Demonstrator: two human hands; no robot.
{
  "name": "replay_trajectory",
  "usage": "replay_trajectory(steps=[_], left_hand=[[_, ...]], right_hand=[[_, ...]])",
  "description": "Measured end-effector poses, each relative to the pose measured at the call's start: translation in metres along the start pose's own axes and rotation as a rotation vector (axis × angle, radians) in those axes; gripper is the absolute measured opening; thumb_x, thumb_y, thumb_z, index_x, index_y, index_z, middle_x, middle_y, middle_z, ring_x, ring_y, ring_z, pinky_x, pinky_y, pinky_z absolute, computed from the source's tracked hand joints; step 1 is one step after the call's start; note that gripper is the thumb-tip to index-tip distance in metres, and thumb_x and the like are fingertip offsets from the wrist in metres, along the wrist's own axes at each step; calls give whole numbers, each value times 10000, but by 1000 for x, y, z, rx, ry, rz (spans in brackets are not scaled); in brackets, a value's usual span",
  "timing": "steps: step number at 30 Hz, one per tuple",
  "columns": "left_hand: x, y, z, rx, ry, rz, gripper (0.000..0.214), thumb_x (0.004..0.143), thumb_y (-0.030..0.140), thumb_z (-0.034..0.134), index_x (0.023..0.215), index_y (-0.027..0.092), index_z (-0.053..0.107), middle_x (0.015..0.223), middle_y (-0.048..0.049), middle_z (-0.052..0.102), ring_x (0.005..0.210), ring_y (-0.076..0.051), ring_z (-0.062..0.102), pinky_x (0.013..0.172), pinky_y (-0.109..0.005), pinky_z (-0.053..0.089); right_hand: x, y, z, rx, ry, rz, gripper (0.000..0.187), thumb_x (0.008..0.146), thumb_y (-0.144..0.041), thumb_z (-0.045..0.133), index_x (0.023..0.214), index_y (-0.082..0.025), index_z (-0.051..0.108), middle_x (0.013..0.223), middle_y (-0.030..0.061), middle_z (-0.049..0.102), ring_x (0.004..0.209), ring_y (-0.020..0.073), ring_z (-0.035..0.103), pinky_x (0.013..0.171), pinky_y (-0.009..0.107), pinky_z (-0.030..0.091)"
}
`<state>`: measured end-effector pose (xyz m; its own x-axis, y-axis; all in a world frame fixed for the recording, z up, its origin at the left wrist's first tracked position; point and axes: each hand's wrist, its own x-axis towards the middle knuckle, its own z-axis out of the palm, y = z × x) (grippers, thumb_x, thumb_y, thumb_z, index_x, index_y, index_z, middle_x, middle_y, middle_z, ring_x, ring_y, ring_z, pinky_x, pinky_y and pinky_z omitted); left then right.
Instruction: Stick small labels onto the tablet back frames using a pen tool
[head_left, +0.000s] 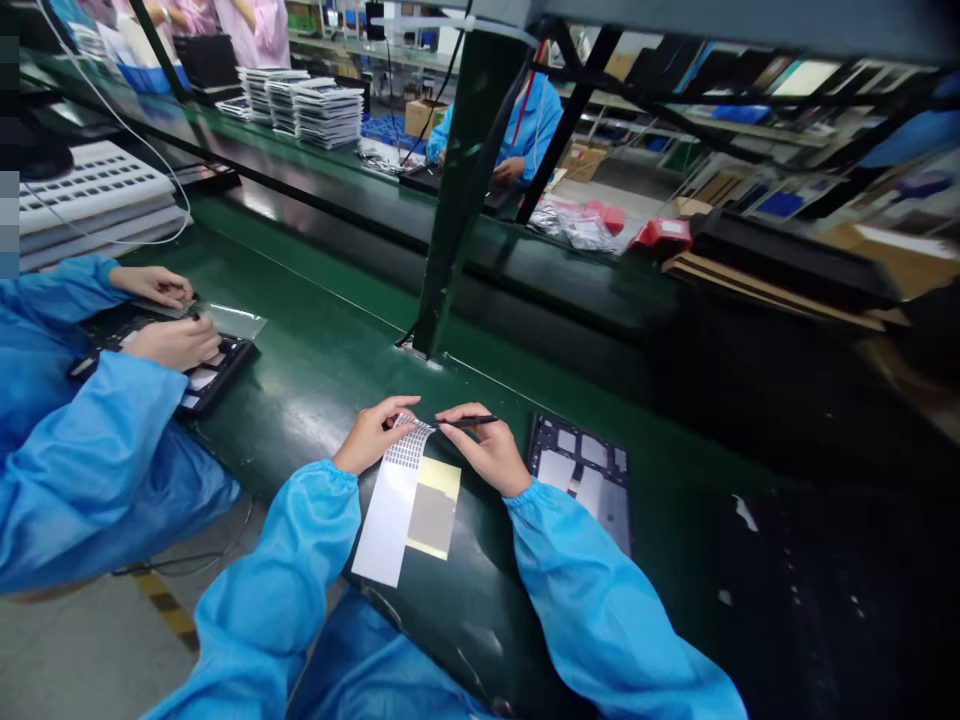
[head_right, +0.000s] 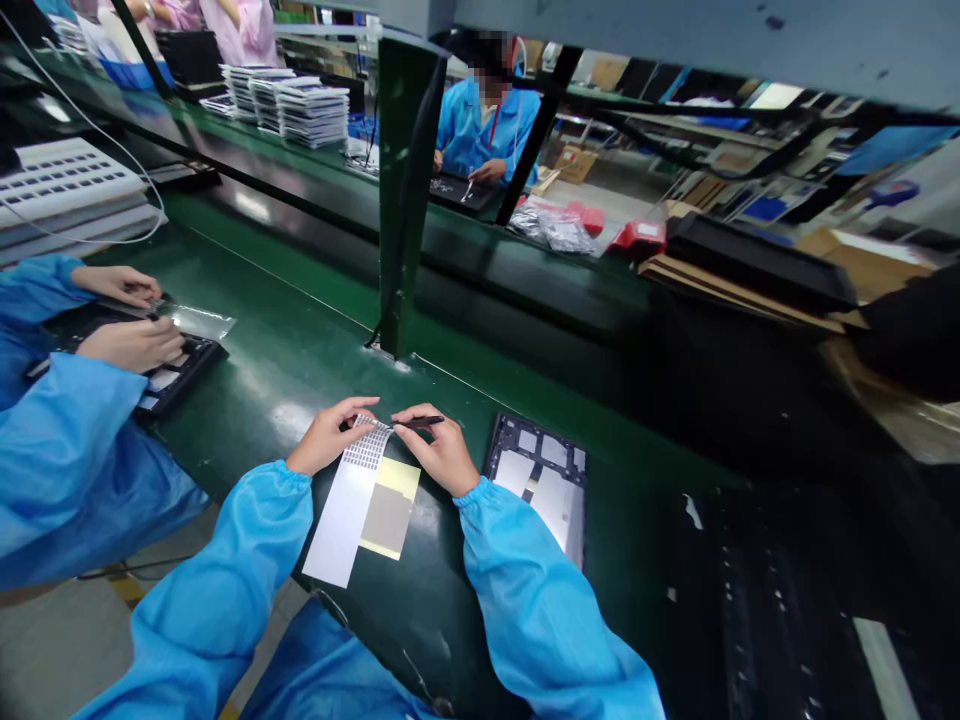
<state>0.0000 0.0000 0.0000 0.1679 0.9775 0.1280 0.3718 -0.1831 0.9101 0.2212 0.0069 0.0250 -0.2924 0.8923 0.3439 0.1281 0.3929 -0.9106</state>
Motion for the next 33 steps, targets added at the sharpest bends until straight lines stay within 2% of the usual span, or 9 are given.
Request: replay_trajectory(steps=[11, 15, 18, 21, 22, 24, 27, 30, 33], left_hand=[[-2, 3, 4, 43, 0, 27, 392, 865, 289, 644, 1251, 223, 649, 945, -14, 765, 754, -141, 673, 753, -286, 562], [2, -1, 2, 84, 14, 38, 376, 871, 285, 642, 1242, 222, 648, 930, -11, 765, 757, -144, 686, 750, -289, 569], [-1, 6, -7, 108, 60, 55, 382, 871, 298, 651, 1244, 213, 634, 1085, -54, 746, 943, -194, 697, 872, -364, 566], [-20, 33, -7, 262, 228, 154, 335, 884, 328, 669, 1204, 229, 649, 1310, -92, 651, 1233, -274, 589, 1088, -508, 441], [-31, 45, -1, 348, 289, 216, 292, 900, 327, 661, 1177, 237, 659, 1333, -94, 634, 1262, -290, 568, 1096, -531, 426], [-55, 71, 20, 387, 260, 343, 194, 929, 272, 638, 1120, 254, 669, 1250, -73, 670, 1185, -262, 614, 1037, -486, 487], [-85, 100, 74, 299, -39, 529, 143, 959, 217, 589, 1071, 255, 670, 1085, -36, 714, 1056, -204, 667, 921, -384, 565], [-96, 106, 130, 333, -203, 631, 167, 971, 182, 539, 1072, 210, 670, 1083, -57, 721, 1050, -218, 674, 893, -394, 582], [-91, 95, 162, 394, -276, 728, 160, 971, 162, 525, 1033, 181, 671, 1066, -80, 721, 1035, -228, 682, 862, -384, 588]], right_hand=[[3, 3, 2, -43, -14, 13, 214, 898, -442, 693, 906, -228, 688, 919, 66, 750, 869, 218, 740, 819, 378, 622], [-3, -11, -1, 44, 7, 61, 221, 886, -446, 711, 897, -228, 673, 919, 67, 757, 870, 221, 748, 809, 379, 619], [-32, -35, -23, 113, 117, 96, 182, 884, -400, 732, 894, -237, 651, 921, 63, 765, 881, 223, 758, 804, 389, 628], [-91, -56, -57, 50, 303, 100, 135, 871, -328, 759, 874, -249, 650, 893, 60, 772, 861, 234, 765, 786, 414, 637], [-114, -61, -68, 13, 377, 104, 128, 865, -308, 766, 869, -253, 651, 877, 58, 773, 840, 235, 767, 767, 416, 640], [-161, -64, -82, -61, 527, 125, 129, 851, -288, 778, 862, -256, 653, 843, 53, 774, 806, 240, 770, 719, 411, 647], [-216, -60, -87, -147, 721, 189, 146, 834, -272, 789, 837, -252, 644, 834, 55, 777, 799, 250, 774, 707, 424, 656], [-241, -51, -77, -150, 805, 241, 163, 828, -254, 791, 812, -246, 628, 851, 55, 782, 823, 247, 776, 774, 446, 657], [-245, -45, -67, -114, 796, 257, 155, 842, -264, 775, 815, -244, 624, 877, 58, 790, 880, 249, 777, 874, 486, 642]])
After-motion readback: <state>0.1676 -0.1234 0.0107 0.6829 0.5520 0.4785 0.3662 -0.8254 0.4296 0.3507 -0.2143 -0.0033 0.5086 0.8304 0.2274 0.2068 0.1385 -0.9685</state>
